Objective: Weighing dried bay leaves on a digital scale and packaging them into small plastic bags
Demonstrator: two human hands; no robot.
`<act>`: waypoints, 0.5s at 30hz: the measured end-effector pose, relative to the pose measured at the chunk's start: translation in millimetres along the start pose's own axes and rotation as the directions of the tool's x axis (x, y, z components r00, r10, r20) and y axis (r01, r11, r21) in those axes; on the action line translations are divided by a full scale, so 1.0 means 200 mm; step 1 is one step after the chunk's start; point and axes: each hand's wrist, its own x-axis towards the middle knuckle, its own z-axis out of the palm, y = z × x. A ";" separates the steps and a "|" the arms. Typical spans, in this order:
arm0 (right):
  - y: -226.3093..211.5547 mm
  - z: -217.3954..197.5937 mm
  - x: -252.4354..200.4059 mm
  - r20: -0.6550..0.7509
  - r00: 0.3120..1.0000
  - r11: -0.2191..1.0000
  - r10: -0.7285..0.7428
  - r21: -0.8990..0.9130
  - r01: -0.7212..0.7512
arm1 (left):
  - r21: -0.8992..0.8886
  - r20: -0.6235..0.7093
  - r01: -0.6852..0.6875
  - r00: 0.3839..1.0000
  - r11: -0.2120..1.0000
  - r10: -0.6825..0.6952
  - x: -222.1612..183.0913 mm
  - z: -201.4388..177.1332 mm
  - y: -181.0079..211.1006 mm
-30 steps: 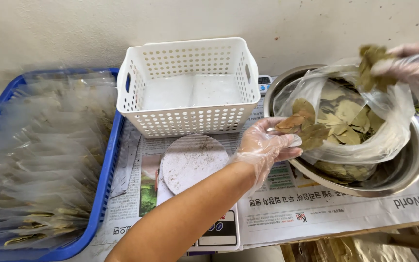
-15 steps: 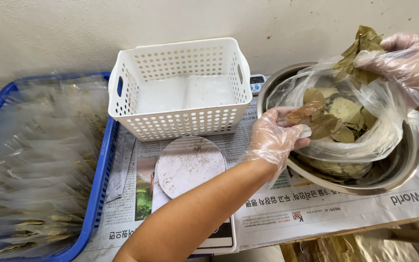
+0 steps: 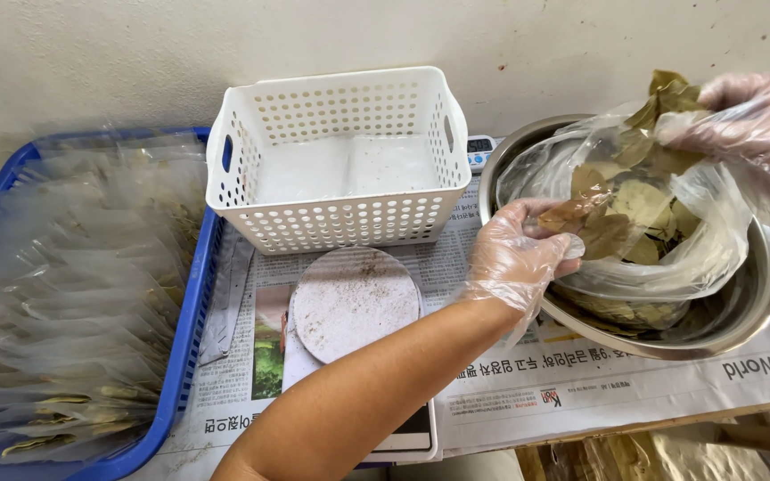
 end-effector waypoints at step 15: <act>0.09 -0.06 -0.02 0.175 0.981 0.996 -0.087 -0.020 0.092 | -0.111 0.047 0.023 0.999 0.994 -0.018 0.04 -0.03 -0.03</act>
